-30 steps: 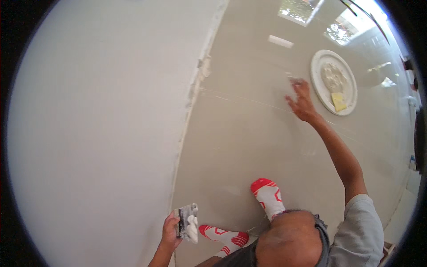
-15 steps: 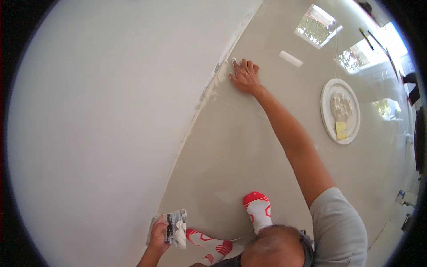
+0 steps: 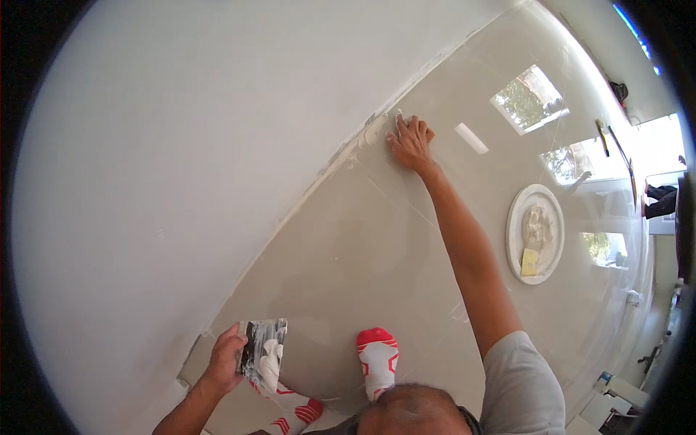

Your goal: Applying and smoothing grout or sealant along the seam between the wall and the tiled floor using a scraper.

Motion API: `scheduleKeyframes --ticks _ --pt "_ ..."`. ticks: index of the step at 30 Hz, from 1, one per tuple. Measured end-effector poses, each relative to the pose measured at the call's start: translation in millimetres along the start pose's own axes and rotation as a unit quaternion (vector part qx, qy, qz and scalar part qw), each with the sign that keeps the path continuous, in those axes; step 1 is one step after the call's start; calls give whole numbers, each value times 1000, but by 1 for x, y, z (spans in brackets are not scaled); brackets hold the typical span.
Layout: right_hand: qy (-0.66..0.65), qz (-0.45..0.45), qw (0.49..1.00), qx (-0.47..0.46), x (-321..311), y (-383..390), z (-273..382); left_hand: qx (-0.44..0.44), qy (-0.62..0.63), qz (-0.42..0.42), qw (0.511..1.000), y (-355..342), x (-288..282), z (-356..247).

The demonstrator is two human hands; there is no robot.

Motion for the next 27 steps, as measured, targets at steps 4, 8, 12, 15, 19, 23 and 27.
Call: scheduleKeyframes --ticks 4,8,12,15,19,23,27 --pt "38 19 999 -10 0 -9 4 24 29 -29 999 -3 -8 12" --pt "59 28 998 -16 -1 -9 7 32 25 -46 998 -1 4 9" --pt "76 10 996 -36 1 -6 9 37 37 -47 998 -4 7 13" --pt "89 8 995 -42 5 -5 7 34 34 5 999 -9 14 11" --pt "81 22 996 -43 6 -5 7 28 44 -3 999 -11 17 10" --pt "87 5 994 -60 0 -5 20 42 23 -21 999 -3 21 7" --pt "82 5 994 -67 5 -3 16 43 25 -4 999 -9 18 8"
Point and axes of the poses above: each hand's wrist, its own y-axis away from the middle knuckle, its own x-axis out of the palm, z = x × y, the point moved 3 cm from there along -y, towards the middle knuckle, and after that the axes turned 8 degrees about z, right-handed, at the moved point
